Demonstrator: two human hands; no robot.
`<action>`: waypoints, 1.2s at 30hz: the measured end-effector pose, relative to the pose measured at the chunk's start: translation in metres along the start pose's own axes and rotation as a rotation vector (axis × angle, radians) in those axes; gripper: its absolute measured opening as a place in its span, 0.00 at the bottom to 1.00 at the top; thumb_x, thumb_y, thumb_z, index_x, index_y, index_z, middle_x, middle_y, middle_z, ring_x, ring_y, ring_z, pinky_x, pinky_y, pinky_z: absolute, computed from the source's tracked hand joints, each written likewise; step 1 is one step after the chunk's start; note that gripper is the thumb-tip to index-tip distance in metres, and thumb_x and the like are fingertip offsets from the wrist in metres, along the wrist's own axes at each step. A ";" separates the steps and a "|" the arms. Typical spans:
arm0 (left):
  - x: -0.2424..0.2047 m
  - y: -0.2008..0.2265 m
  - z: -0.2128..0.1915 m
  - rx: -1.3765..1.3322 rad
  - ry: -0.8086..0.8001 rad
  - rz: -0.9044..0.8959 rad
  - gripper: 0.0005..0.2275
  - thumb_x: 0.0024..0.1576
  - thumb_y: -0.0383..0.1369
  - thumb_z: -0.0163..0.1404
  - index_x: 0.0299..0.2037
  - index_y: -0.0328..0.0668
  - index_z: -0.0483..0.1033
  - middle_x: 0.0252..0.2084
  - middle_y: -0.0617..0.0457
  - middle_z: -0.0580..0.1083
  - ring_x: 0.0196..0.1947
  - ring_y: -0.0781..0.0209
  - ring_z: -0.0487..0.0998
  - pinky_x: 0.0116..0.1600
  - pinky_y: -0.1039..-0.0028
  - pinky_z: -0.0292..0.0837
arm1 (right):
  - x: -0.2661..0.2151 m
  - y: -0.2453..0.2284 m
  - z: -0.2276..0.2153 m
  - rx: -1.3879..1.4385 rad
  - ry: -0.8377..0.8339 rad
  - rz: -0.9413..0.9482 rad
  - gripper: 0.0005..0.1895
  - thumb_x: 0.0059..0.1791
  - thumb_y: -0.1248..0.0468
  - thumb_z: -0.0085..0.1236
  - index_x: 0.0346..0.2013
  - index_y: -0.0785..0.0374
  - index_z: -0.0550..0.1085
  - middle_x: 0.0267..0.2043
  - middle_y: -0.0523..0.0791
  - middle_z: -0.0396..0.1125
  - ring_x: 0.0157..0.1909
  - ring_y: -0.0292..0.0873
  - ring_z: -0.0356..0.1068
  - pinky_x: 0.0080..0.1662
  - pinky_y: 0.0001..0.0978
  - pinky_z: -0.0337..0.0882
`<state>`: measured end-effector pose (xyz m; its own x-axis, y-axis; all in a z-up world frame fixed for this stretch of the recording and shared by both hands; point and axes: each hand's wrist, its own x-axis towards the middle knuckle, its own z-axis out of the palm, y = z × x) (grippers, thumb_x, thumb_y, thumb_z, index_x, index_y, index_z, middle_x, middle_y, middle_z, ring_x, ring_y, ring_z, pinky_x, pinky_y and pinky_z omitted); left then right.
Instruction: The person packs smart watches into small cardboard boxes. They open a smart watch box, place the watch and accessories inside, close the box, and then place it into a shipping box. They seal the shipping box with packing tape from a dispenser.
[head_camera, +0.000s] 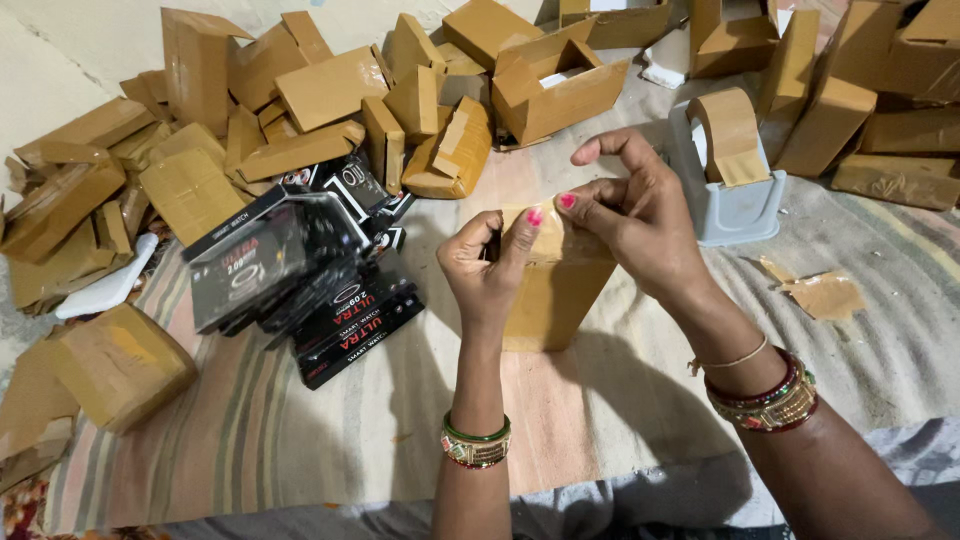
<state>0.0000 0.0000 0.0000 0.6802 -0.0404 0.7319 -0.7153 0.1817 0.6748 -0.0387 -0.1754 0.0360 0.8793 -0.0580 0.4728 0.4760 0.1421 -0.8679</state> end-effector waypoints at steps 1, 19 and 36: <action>0.000 -0.001 0.000 0.014 0.020 -0.016 0.13 0.64 0.33 0.59 0.29 0.35 0.76 0.25 0.67 0.64 0.25 0.79 0.58 0.29 0.82 0.49 | -0.001 -0.002 0.002 -0.011 0.011 -0.003 0.18 0.55 0.73 0.57 0.57 0.62 0.64 0.35 0.46 0.71 0.37 0.36 0.71 0.36 0.26 0.75; -0.003 0.004 -0.007 -0.015 -0.008 0.039 0.11 0.62 0.33 0.60 0.34 0.29 0.78 0.27 0.63 0.71 0.28 0.78 0.66 0.33 0.86 0.60 | -0.005 -0.018 0.014 -0.046 0.080 -0.077 0.18 0.50 0.77 0.60 0.51 0.64 0.65 0.38 0.46 0.75 0.40 0.33 0.75 0.41 0.24 0.79; 0.006 0.004 0.006 0.055 0.107 -0.013 0.10 0.61 0.32 0.60 0.34 0.30 0.79 0.27 0.63 0.73 0.27 0.80 0.66 0.31 0.86 0.59 | -0.023 -0.005 0.031 -0.560 0.270 -0.272 0.23 0.57 0.67 0.60 0.57 0.67 0.57 0.54 0.51 0.72 0.47 0.43 0.80 0.47 0.30 0.79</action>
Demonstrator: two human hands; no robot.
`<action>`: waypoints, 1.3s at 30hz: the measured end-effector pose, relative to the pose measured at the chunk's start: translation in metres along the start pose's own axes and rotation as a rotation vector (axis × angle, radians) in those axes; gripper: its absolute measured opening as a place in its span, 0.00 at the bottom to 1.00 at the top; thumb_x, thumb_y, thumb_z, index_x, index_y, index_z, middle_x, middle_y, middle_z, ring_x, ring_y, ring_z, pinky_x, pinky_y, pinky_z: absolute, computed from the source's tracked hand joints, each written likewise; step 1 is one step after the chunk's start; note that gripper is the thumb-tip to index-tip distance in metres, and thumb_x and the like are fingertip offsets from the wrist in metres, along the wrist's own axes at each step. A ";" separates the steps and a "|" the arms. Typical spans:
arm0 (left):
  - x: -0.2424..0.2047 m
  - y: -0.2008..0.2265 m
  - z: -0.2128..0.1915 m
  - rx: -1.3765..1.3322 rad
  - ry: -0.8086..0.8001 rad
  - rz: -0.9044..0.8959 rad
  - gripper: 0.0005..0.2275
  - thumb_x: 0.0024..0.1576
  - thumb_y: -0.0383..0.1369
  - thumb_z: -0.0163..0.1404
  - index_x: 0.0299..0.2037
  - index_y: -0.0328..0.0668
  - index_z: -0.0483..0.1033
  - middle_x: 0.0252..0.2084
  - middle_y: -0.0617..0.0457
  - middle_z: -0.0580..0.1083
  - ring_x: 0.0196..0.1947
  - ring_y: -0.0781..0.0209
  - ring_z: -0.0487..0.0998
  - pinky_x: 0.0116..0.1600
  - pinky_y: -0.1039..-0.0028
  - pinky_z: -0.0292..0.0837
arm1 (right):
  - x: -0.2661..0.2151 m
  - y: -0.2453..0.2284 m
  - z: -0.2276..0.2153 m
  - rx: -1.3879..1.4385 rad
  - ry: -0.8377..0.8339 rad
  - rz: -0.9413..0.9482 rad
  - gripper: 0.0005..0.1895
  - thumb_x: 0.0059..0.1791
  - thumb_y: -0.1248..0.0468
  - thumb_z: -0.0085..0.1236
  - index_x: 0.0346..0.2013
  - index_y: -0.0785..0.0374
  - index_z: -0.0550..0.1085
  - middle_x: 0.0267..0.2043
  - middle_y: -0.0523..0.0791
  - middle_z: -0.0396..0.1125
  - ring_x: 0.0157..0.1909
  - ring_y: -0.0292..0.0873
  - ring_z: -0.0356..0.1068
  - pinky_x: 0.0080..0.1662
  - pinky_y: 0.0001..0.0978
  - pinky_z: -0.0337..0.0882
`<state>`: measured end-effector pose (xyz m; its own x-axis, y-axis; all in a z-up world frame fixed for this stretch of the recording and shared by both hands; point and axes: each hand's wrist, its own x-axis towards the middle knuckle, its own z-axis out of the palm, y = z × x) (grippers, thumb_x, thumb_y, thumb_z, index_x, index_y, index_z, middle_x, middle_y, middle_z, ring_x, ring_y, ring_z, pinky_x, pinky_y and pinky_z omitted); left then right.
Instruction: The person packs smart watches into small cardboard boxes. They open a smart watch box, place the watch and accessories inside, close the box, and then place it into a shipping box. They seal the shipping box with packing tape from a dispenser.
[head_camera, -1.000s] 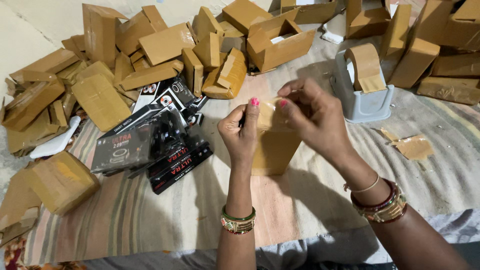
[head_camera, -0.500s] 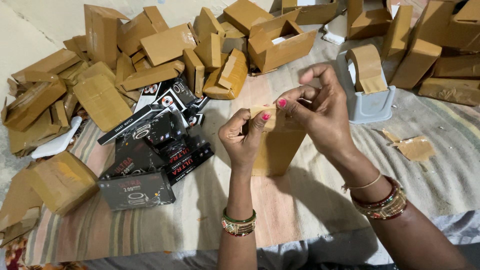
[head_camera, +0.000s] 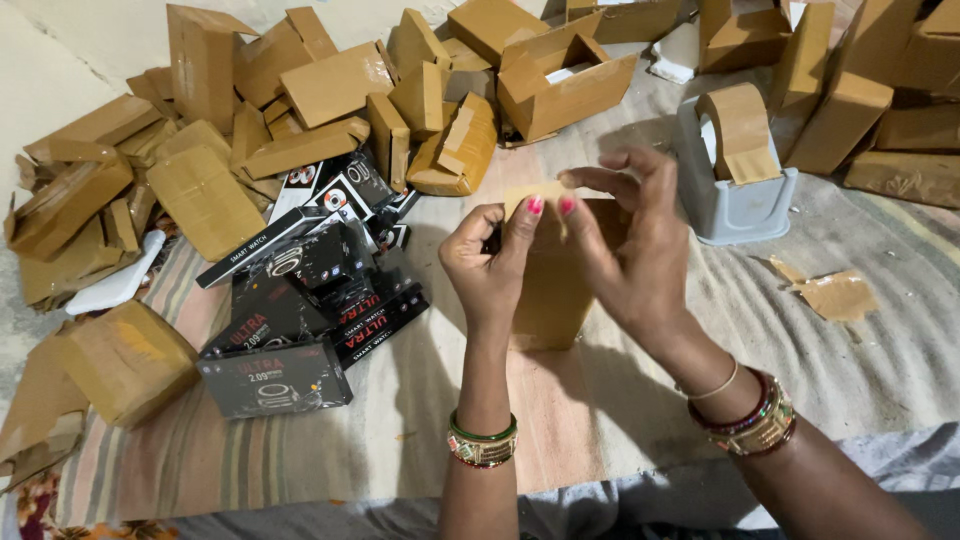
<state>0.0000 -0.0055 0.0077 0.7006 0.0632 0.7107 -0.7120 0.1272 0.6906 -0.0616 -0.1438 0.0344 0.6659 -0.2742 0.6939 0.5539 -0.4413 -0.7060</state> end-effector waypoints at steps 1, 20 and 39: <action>0.001 0.000 0.001 0.025 0.003 0.000 0.10 0.62 0.32 0.60 0.33 0.31 0.78 0.27 0.63 0.72 0.27 0.80 0.65 0.31 0.86 0.58 | -0.004 -0.003 0.001 -0.074 0.033 -0.134 0.25 0.55 0.67 0.63 0.59 0.67 0.58 0.56 0.52 0.70 0.54 0.47 0.76 0.50 0.34 0.79; 0.000 -0.014 0.002 -0.035 0.029 -0.041 0.14 0.67 0.36 0.53 0.30 0.35 0.76 0.25 0.68 0.64 0.26 0.80 0.58 0.30 0.83 0.51 | 0.012 -0.010 -0.022 -0.468 0.016 -0.672 0.14 0.46 0.66 0.71 0.46 0.60 0.80 0.49 0.44 0.76 0.56 0.46 0.71 0.55 0.46 0.73; -0.002 0.000 -0.003 -0.070 -0.010 -0.012 0.10 0.62 0.32 0.60 0.35 0.29 0.81 0.26 0.64 0.70 0.26 0.79 0.63 0.32 0.86 0.56 | 0.049 -0.008 -0.031 0.263 -0.460 0.209 0.16 0.48 0.73 0.63 0.46 0.62 0.68 0.33 0.44 0.75 0.37 0.32 0.76 0.39 0.26 0.78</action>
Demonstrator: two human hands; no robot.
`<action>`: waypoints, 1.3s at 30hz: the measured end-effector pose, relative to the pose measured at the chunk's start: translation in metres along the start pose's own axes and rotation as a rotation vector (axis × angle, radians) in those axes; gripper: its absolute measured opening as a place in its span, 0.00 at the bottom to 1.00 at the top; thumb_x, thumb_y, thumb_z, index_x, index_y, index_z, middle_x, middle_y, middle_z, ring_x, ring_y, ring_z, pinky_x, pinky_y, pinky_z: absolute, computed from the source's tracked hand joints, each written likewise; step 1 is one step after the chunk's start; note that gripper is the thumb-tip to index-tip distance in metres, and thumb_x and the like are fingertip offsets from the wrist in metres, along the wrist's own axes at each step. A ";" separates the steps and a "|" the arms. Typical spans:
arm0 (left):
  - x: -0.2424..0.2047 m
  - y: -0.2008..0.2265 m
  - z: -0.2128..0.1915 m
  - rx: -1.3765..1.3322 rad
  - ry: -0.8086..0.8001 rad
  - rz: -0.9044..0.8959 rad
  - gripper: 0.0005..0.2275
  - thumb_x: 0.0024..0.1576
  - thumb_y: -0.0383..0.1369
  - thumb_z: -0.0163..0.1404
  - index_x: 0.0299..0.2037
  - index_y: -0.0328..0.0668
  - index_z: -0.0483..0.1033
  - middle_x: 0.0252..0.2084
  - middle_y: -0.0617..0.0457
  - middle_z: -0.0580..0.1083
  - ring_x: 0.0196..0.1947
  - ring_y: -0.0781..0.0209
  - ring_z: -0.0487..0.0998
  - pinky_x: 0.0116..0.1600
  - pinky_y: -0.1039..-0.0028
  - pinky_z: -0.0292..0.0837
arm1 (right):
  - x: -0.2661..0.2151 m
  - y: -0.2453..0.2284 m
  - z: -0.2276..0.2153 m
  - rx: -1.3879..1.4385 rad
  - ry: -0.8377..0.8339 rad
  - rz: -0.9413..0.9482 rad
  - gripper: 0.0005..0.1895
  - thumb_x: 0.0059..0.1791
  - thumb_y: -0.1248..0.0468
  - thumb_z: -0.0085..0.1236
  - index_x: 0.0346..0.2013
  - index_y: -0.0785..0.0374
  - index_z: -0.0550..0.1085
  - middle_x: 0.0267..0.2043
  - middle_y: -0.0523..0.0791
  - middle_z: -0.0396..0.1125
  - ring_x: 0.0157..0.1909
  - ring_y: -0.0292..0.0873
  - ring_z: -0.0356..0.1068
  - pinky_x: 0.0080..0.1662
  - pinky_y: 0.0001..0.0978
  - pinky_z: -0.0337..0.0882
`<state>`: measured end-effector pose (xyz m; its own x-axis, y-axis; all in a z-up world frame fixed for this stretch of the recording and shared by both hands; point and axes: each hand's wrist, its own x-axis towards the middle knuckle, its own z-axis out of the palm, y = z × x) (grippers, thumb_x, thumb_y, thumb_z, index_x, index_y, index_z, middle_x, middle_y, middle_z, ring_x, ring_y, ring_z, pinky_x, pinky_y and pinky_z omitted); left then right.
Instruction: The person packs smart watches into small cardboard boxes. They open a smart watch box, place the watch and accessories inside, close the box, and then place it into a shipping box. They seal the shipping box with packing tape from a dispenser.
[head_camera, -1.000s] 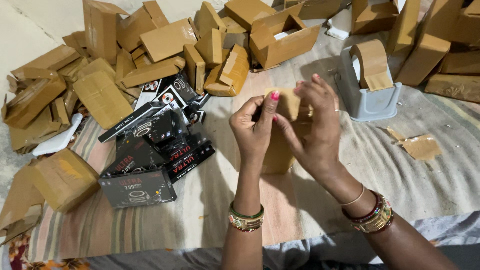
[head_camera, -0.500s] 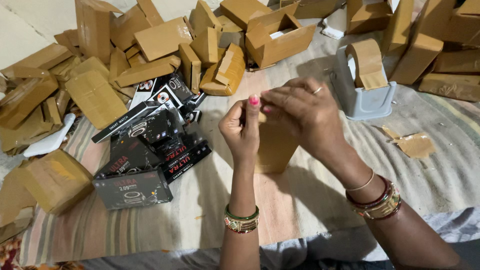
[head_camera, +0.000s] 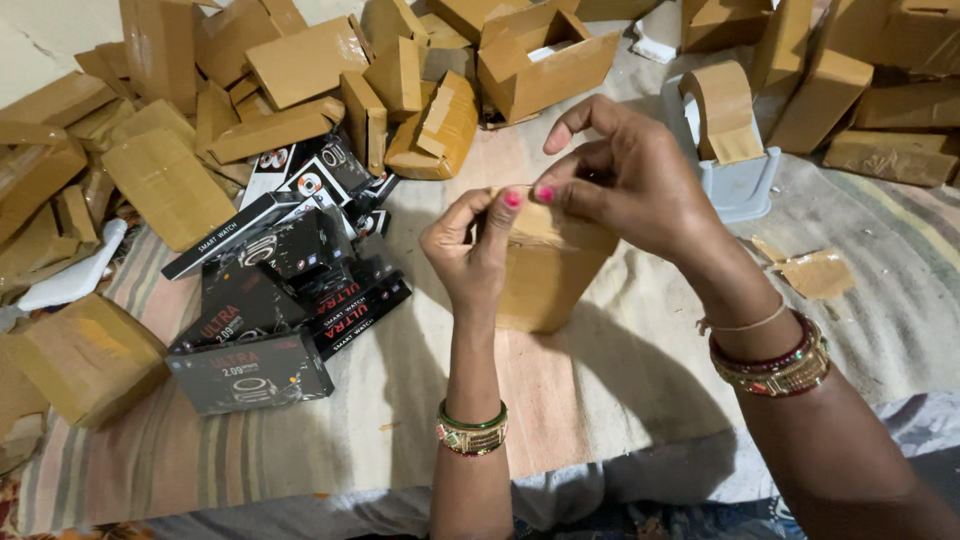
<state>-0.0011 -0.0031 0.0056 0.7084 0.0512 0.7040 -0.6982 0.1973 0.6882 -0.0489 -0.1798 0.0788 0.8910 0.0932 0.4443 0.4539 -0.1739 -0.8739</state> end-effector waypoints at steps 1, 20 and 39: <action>0.000 -0.005 0.000 -0.006 0.015 0.002 0.10 0.62 0.32 0.60 0.35 0.30 0.80 0.27 0.64 0.70 0.26 0.79 0.63 0.32 0.85 0.56 | 0.000 -0.002 -0.001 -0.083 -0.017 -0.033 0.18 0.46 0.74 0.64 0.47 0.62 0.68 0.34 0.45 0.75 0.39 0.33 0.75 0.40 0.26 0.77; 0.006 -0.009 0.001 -0.074 -0.178 -0.040 0.14 0.58 0.38 0.63 0.40 0.33 0.78 0.32 0.59 0.77 0.28 0.78 0.69 0.34 0.86 0.63 | -0.002 -0.013 -0.001 -0.467 -0.040 0.056 0.25 0.46 0.71 0.63 0.53 0.62 0.61 0.37 0.51 0.76 0.41 0.41 0.78 0.44 0.33 0.80; 0.070 -0.140 0.028 0.507 -0.414 -0.473 0.11 0.55 0.32 0.57 0.24 0.32 0.78 0.17 0.60 0.69 0.20 0.74 0.64 0.26 0.75 0.61 | -0.026 0.096 -0.081 -0.072 0.343 0.321 0.12 0.51 0.70 0.52 0.49 0.64 0.66 0.49 0.48 0.70 0.49 0.49 0.75 0.50 0.42 0.81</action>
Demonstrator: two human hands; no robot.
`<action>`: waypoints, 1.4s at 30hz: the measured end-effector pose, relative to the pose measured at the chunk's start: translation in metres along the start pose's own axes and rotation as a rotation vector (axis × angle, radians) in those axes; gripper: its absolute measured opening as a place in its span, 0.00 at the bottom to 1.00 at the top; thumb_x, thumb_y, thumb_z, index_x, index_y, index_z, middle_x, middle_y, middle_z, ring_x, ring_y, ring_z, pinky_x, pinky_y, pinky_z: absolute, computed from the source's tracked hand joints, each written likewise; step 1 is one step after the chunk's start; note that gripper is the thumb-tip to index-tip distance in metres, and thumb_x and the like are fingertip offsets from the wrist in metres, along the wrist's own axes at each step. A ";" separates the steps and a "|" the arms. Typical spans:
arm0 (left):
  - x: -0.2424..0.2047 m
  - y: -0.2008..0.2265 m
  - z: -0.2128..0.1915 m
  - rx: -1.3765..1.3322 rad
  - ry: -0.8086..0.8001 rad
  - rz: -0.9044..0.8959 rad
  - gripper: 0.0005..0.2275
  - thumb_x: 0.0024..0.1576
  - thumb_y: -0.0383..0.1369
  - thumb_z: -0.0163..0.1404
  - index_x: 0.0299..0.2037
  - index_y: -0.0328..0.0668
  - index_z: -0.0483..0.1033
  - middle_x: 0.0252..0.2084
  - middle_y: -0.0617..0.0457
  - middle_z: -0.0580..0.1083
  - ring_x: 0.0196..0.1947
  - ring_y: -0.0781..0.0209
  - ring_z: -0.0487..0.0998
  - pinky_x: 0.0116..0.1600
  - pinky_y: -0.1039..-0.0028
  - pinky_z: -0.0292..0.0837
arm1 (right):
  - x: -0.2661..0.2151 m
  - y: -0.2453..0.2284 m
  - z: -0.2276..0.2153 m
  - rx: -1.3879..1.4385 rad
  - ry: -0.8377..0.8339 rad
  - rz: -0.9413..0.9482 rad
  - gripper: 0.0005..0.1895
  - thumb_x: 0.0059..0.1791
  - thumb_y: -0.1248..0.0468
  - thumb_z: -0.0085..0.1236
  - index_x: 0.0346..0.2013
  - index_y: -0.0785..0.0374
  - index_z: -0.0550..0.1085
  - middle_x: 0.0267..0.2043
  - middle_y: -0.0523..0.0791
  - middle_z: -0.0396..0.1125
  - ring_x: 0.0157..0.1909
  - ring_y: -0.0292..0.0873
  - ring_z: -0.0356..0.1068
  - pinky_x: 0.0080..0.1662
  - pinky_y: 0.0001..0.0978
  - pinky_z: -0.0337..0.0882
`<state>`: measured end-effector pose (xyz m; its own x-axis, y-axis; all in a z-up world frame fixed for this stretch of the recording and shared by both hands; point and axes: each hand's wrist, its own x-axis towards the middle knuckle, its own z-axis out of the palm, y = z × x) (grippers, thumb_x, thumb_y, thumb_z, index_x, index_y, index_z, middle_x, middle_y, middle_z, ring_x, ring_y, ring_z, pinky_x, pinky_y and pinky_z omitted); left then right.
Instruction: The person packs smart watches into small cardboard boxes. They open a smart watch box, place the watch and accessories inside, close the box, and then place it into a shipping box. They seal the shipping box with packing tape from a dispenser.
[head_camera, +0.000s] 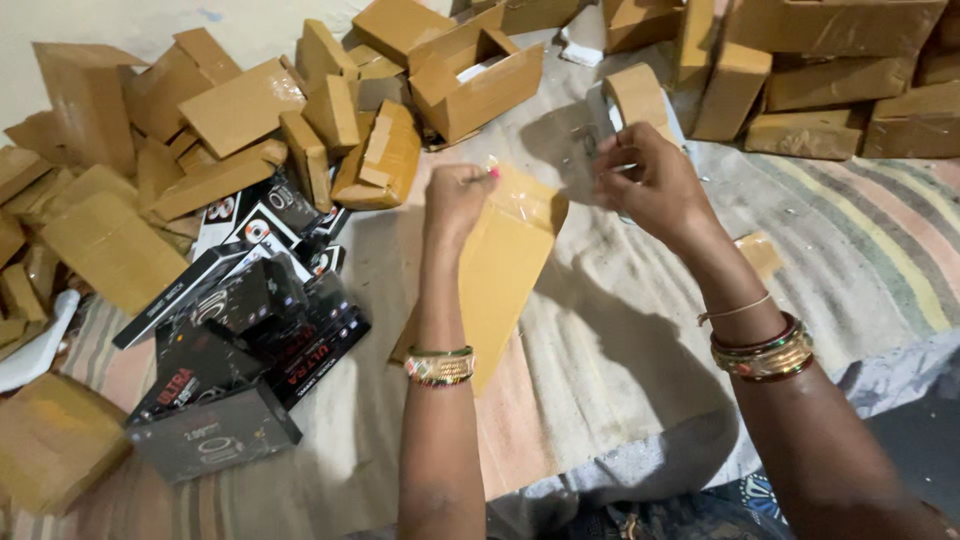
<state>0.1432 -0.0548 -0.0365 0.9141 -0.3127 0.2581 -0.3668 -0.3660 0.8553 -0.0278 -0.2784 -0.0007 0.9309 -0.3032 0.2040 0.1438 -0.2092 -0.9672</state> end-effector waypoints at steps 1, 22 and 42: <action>0.005 -0.014 0.010 -0.003 -0.036 -0.017 0.12 0.56 0.33 0.58 0.23 0.32 0.78 0.17 0.60 0.68 0.21 0.73 0.64 0.26 0.73 0.61 | 0.002 0.011 -0.006 -0.204 0.123 -0.059 0.12 0.51 0.68 0.55 0.49 0.65 0.69 0.49 0.51 0.69 0.50 0.51 0.74 0.51 0.45 0.78; 0.016 0.068 0.182 0.781 -0.093 0.626 0.44 0.50 0.17 0.51 0.77 0.60 0.44 0.80 0.64 0.45 0.79 0.63 0.46 0.74 0.30 0.44 | 0.088 0.114 -0.062 -0.762 0.414 0.149 0.21 0.44 0.46 0.68 0.35 0.61 0.84 0.40 0.58 0.75 0.55 0.64 0.66 0.57 0.55 0.62; 0.006 0.063 0.170 0.790 -0.151 0.616 0.47 0.43 0.47 0.68 0.73 0.70 0.50 0.77 0.70 0.46 0.78 0.65 0.46 0.73 0.28 0.43 | 0.002 0.114 -0.050 0.172 0.284 0.178 0.14 0.48 0.58 0.69 0.30 0.67 0.78 0.24 0.44 0.73 0.16 0.31 0.56 0.19 0.26 0.51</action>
<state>0.0962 -0.2285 -0.0573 0.5159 -0.7304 0.4476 -0.8267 -0.5615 0.0366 -0.0266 -0.3489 -0.1030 0.8197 -0.5712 0.0413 0.0651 0.0213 -0.9977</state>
